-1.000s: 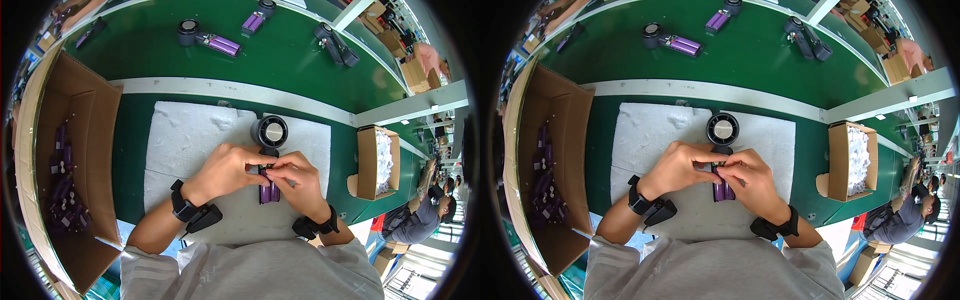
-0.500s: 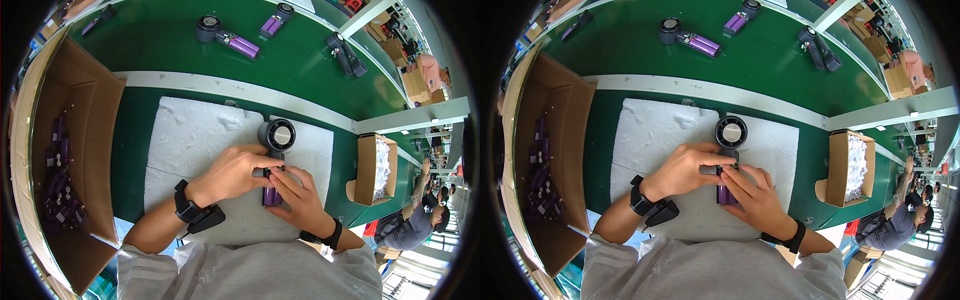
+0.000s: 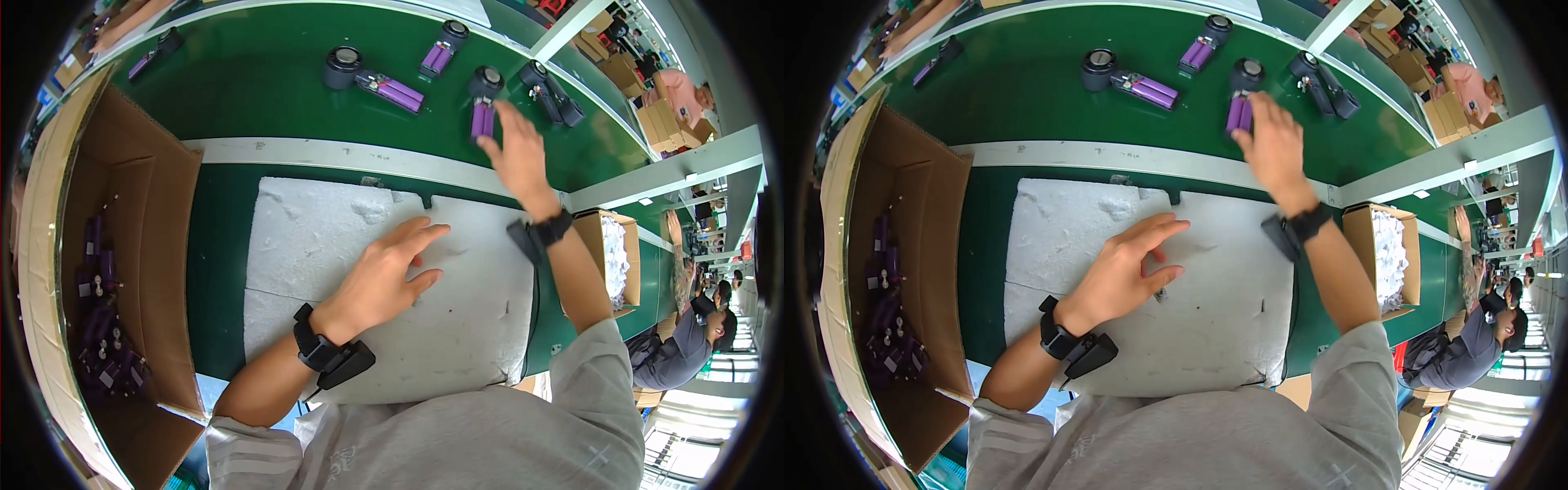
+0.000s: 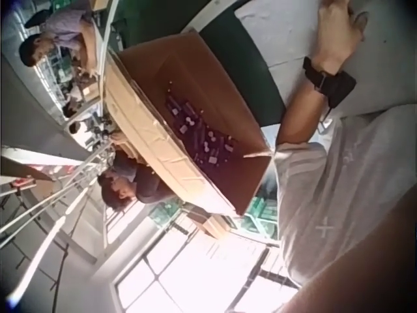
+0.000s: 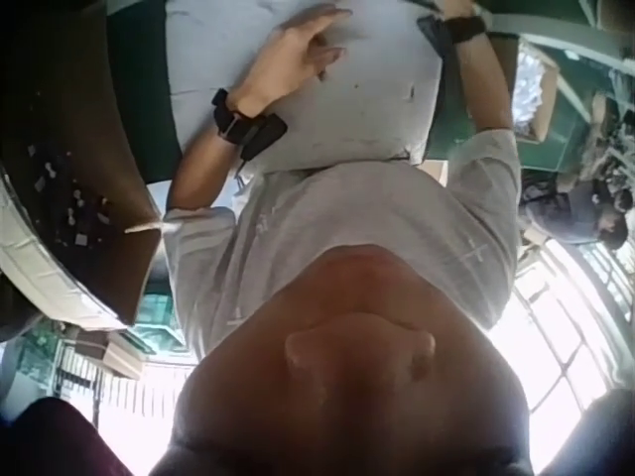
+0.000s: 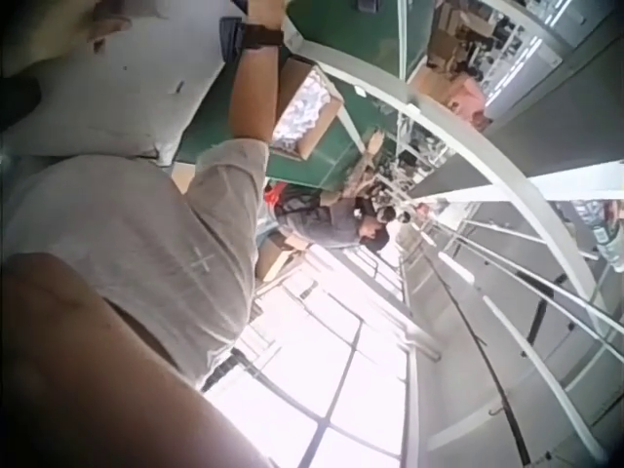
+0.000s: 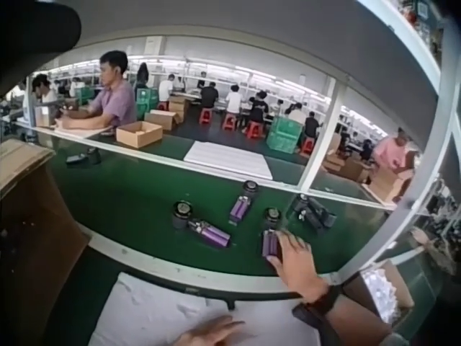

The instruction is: Assemble an electronic device by connecting a circuit board to a battery and housing.

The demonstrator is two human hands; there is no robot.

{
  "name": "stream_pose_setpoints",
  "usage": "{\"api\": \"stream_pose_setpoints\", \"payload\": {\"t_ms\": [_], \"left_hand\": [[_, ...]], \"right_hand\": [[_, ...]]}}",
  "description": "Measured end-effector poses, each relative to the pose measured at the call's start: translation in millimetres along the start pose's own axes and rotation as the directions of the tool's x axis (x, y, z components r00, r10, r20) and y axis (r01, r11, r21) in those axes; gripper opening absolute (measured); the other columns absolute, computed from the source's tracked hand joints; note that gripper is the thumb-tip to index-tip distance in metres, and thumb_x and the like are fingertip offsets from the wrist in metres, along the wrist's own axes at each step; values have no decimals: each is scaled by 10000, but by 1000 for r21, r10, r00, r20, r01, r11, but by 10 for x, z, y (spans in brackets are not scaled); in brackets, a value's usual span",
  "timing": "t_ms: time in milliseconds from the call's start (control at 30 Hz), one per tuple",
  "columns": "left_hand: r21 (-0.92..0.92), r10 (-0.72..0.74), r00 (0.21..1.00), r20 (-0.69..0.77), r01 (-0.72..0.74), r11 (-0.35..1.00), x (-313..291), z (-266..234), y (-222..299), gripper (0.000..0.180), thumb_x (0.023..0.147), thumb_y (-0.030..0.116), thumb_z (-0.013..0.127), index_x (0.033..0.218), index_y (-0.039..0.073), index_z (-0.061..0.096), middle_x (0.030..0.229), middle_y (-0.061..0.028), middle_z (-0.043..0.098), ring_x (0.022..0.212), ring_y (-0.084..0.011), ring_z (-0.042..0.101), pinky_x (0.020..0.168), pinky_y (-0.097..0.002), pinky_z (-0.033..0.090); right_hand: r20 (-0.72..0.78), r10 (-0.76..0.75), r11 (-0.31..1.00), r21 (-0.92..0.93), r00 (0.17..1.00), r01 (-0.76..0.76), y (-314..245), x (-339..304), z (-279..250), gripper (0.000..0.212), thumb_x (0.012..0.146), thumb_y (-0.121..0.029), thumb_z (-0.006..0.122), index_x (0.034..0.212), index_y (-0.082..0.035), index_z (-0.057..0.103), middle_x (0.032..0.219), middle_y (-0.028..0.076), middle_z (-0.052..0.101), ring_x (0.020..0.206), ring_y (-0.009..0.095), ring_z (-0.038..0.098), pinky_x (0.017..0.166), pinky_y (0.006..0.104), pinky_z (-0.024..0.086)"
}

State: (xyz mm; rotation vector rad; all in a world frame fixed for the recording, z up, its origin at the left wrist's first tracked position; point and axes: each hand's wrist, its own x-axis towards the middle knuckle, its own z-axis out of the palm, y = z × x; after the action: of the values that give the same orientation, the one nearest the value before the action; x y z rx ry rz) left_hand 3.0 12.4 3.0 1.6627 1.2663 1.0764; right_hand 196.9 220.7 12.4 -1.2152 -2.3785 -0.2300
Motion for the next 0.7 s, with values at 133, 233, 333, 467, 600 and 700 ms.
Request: {"api": "stream_pose_setpoints", "payload": {"t_ms": [133, 233, 333, 467, 600, 700], "left_hand": [[-38, 27, 999, -29, -28, 999, -10, -2, -68, 483, 778, 48, 732, 1235, 72, 576, 1265, -174, 548, 793, -210, 662, 691, -319, 564], [-38, 42, 997, -59, -44, 998, 47, 34, -102, 413, 794, 41, 707, 1189, 34, 588, 1237, -168, 551, 800, -220, 664, 698, -320, 564], [-91, 41, 998, -52, -45, 995, 56, 30, -138, 361, 803, 30, 685, 1152, 6, 596, 1219, -166, 549, 793, -236, 660, 714, -329, 558], [-44, 50, 999, -11, -50, 998, -6, 10, -189, 339, 811, 29, 666, 1141, -9, 595, 1224, -167, 542, 784, -255, 657, 724, -336, 551], [-42, 64, 996, -62, -67, 997, 18, -47, -199, 287, 811, 34, 653, 1093, -10, 618, 1178, -180, 570, 789, -290, 655, 735, -370, 541], [16, -30, 967, -251, 35, 999, 37, -132, -227, 251, 800, 37, 649, 1046, -13, 642, 1079, -195, 614, 799, -329, 649, 760, -405, 530]], "right_hand": [[-60, 146, 961, -230, 987, -156, 1133, 638, 283, 536, 806, -230, 688, 1268, -31, 502, 1280, 221, 536, 1161, 391, 515, 982, 441, 426], [151, 357, 922, -213, 922, -322, 2209, 591, 384, 511, 805, -278, 658, 1227, -17, 532, 1238, 250, 558, 1151, 409, 531, 969, 463, 438], [197, 404, 875, -369, 893, -314, 2480, 443, 489, 357, 801, -311, 650, 1030, -38, 635, 1025, 252, 646, 999, 434, 600, 871, 491, 478], [275, 451, 863, -378, 849, -336, 2069, 488, 359, 302, 796, -331, 664, 942, -68, 650, 991, 211, 669, 993, 409, 611, 876, 482, 474], [214, 456, 840, -423, 864, -339, 1581, 432, -6, 280, 813, -297, 641, 932, -44, 648, 989, 204, 671, 995, 410, 613, 863, 475, 479], [216, 254, 957, -198, 943, -212, 1225, 263, -414, 247, 870, -246, 595, 852, 0, 574, 811, 178, 633, 798, 385, 610, 732, 443, 476]]}}
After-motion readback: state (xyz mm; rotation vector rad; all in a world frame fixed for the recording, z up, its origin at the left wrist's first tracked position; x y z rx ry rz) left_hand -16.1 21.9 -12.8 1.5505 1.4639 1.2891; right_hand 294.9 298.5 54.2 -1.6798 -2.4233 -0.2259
